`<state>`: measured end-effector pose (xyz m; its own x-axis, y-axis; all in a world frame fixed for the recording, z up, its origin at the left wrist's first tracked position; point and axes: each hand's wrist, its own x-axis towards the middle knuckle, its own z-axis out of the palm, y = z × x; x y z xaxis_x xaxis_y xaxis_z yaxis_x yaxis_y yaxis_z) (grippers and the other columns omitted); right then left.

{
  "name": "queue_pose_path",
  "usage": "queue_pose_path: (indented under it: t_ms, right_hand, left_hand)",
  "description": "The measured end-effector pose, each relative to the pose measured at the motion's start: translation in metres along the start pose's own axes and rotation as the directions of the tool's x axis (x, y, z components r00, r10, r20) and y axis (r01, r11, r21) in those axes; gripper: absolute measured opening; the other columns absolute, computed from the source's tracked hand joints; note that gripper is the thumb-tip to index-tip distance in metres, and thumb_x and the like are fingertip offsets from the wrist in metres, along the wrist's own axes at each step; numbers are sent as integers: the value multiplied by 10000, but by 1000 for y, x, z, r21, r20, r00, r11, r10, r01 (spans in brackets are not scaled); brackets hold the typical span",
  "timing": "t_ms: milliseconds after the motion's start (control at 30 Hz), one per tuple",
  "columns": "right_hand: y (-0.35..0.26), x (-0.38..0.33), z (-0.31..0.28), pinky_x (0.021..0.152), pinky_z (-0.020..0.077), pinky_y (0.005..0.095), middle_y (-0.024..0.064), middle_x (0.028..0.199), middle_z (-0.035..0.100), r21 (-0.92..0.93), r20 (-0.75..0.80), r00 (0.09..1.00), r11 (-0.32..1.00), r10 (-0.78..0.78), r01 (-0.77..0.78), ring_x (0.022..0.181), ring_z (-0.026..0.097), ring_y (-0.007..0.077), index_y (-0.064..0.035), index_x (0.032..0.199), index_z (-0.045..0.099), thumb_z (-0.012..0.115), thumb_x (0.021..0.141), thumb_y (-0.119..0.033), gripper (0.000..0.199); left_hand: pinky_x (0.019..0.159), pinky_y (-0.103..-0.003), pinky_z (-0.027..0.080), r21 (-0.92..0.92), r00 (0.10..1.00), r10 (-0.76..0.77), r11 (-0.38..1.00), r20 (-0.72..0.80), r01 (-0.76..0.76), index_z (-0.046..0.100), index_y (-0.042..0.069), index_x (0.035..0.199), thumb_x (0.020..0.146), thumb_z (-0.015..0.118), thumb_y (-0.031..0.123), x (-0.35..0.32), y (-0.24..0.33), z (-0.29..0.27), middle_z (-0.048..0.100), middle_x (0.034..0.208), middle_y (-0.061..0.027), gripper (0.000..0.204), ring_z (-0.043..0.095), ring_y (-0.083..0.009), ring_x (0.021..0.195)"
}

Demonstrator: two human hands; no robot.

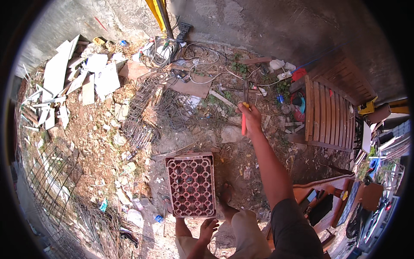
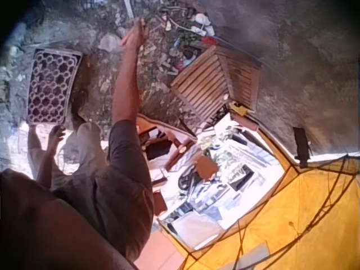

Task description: The person handles a pink plastic crate and then works on a metal frame structure, using pliers to bend and secure metal rods. The person repeatedly adjusts and ties the frame components together.

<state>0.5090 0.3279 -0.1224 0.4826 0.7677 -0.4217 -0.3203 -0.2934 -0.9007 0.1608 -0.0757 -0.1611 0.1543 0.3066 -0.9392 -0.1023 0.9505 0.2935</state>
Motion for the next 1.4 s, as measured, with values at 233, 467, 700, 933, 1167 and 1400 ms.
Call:
queue_pose_path:
  t_ms: [233, 467, 700, 933, 1167, 1400]
  right_hand:
    - [188, -265, 16, 438, 419, 293, 0, 727, 574, -354, -10, 853, 796, 521, -490, 523, 524, 107, -99, 953, 595, 807, 821, -213, 275]
    - [298, -517, 121, 505, 502, 336, 68, 737, 645, -487, 85, 588, 549, 804, -679, 568, 622, 186, -39, 1013, 610, 696, 831, -118, 216]
    - [234, -554, 354, 577, 420, 319, 19, 762, 551, -761, 639, 546, 548, 541, 347, 655, 488, 113, -56, 909, 561, 615, 854, -134, 109]
    - [148, -512, 536, 371, 429, 278, 29, 807, 617, -720, 578, 557, 694, 597, 4, 566, 548, 99, -67, 1144, 600, 577, 963, -170, 210]
    - [171, -453, 597, 353, 432, 324, 38, 629, 577, -690, 566, 581, 722, 585, -54, 477, 573, 168, -95, 896, 612, 660, 967, -238, 166]
    - [245, -466, 685, 441, 464, 387, 64, 567, 555, -959, 236, 503, 284, 832, -19, 492, 590, 214, -31, 842, 621, 658, 937, -219, 214]
  left_hand:
    - [851, -325, 533, 22, 979, 171, 984, 108, -175, 596, -13, 1280, 975, 702, 308, -31, 41, -66, 685, 1146, -101, 455, 679, -190, 1016]
    - [823, -324, 520, -10, 899, 375, 922, -225, -387, 656, -32, 1173, 947, 719, 290, -85, 94, -290, 712, 1022, -110, 399, 667, -183, 939]
    - [928, -370, 540, 103, 743, 355, 926, -568, -364, 667, -54, 1161, 911, 744, 353, -165, 84, -540, 737, 1109, -185, 484, 708, -257, 1042]
    - [928, -358, 527, 82, 529, 395, 851, -751, -518, 666, -36, 1177, 910, 737, 353, -229, 157, -656, 731, 1103, -182, 478, 702, -265, 1015]
    - [849, -326, 537, -135, 526, 454, 651, -719, -747, 612, -53, 1237, 946, 735, 288, -280, 263, -719, 704, 1097, -128, 465, 671, -171, 960]
    - [879, -306, 515, 17, 197, 338, 538, -920, -843, 599, -48, 1239, 948, 727, 193, -342, 333, -931, 691, 1104, -121, 399, 645, -162, 991]
